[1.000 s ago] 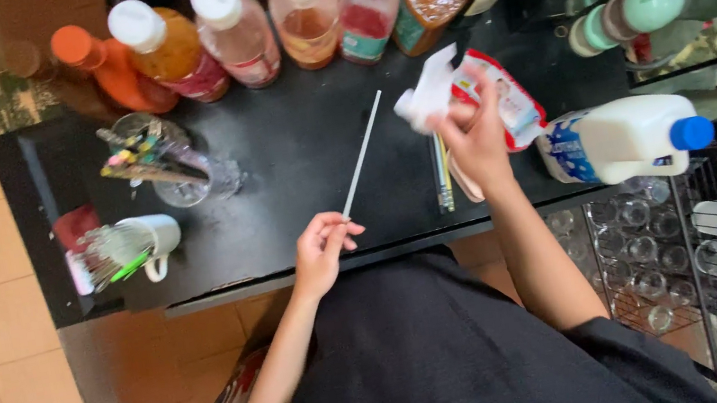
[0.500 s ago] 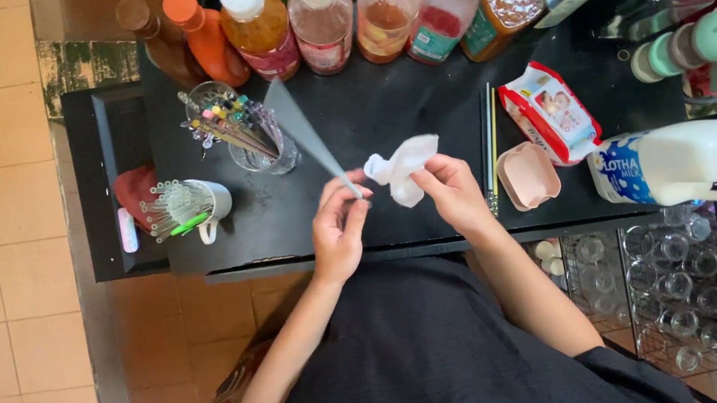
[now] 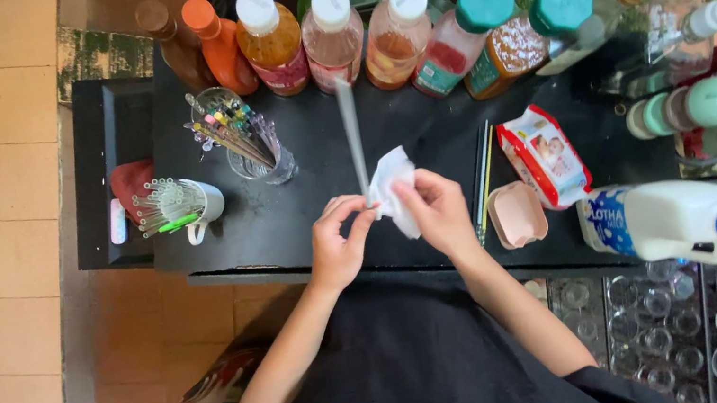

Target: Wiping down reusable straws with a cleaning cloth.

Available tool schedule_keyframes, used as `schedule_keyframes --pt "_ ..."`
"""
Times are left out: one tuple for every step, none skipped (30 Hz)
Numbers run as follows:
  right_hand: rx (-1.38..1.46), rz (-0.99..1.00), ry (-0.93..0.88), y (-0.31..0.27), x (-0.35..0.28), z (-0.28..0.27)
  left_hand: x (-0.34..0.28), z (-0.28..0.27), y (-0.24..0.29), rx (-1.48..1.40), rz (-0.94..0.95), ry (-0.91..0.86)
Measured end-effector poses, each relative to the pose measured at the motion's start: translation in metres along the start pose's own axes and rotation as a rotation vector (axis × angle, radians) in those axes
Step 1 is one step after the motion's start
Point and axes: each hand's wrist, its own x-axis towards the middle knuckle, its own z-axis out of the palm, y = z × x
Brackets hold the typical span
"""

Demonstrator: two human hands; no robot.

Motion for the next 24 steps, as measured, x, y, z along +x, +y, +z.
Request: schedule_keyframes --pt "-0.002 -0.001 -0.011 -0.003 0.003 -0.008 -0.001 0.000 -0.001 0.002 -0.001 0.011" --pt "-0.046 -0.011 0.021 -0.005 0.006 -0.015 -0.002 0.000 -0.002 -0.044 -0.054 0.041" --pt "-0.089 -0.027 0.054 -0.007 0.011 -0.023 -0.001 0.000 -0.004 -0.091 -0.102 0.070" --pt "-0.090 -0.034 0.045 0.007 0.017 -0.031 0.003 0.000 -0.005 -0.089 -0.097 0.080" --pt "0.015 -0.042 0.029 0.022 0.020 -0.040 0.004 0.001 -0.005 -0.077 -0.123 0.101" --pt "0.121 -0.050 0.014 0.037 0.022 -0.049 0.005 0.001 -0.006 -0.064 -0.149 0.121" --pt "0.118 -0.041 0.006 0.037 0.021 -0.050 0.003 0.004 -0.004 -0.065 -0.159 0.130" --pt "0.220 0.016 -0.012 0.038 0.019 -0.050 0.001 0.005 -0.001 -0.017 -0.123 0.146" --pt "0.324 0.065 -0.028 0.038 0.021 -0.049 0.002 0.005 0.000 0.034 -0.079 0.162" --pt "0.323 0.066 -0.036 0.030 0.018 -0.041 -0.001 0.006 0.002 0.036 -0.080 0.169" --pt "0.245 -0.044 0.043 0.022 0.018 -0.033 -0.001 0.007 0.003 0.066 -0.050 0.170" --pt "0.167 -0.154 0.121 0.014 0.017 -0.026 -0.002 0.007 0.005 0.097 -0.019 0.171" --pt "0.166 -0.153 0.116 0.016 0.018 -0.021 -0.004 0.009 0.005 0.098 -0.021 0.176" --pt "0.228 -0.158 0.115 0.018 0.019 -0.016 -0.007 0.010 0.005 0.104 -0.038 0.150" --pt "0.290 -0.164 0.112 0.019 0.020 -0.010 -0.009 0.010 0.006 0.111 -0.053 0.128" --pt "0.290 -0.164 0.103 0.014 0.017 -0.002 -0.012 0.010 0.003 0.113 -0.054 0.136" --pt "0.382 -0.228 0.109 0.008 0.017 0.006 -0.011 0.009 0.000 0.113 -0.050 0.107" --pt "0.474 -0.291 0.113 0.002 0.017 0.015 -0.010 0.007 -0.003 0.113 -0.045 0.077" --pt "0.479 -0.290 0.108 0.006 0.017 0.019 -0.013 0.006 -0.005 0.118 -0.046 0.080" --pt "0.562 -0.237 0.015 0.010 0.016 0.023 -0.016 0.004 -0.008 0.135 -0.030 0.057" --pt "0.645 -0.186 -0.077 0.014 0.018 0.028 -0.017 0.001 -0.011 0.153 -0.010 0.032" --pt "0.650 -0.189 -0.082 0.020 0.022 0.032 -0.014 -0.007 -0.015 0.159 -0.008 0.035" --pt "0.641 -0.210 -0.129 0.028 0.020 0.033 -0.016 -0.012 -0.018 0.178 0.013 0.019" --pt "0.632 -0.231 -0.175 0.036 0.018 0.034 -0.019 -0.017 -0.021 0.197 0.033 0.003"
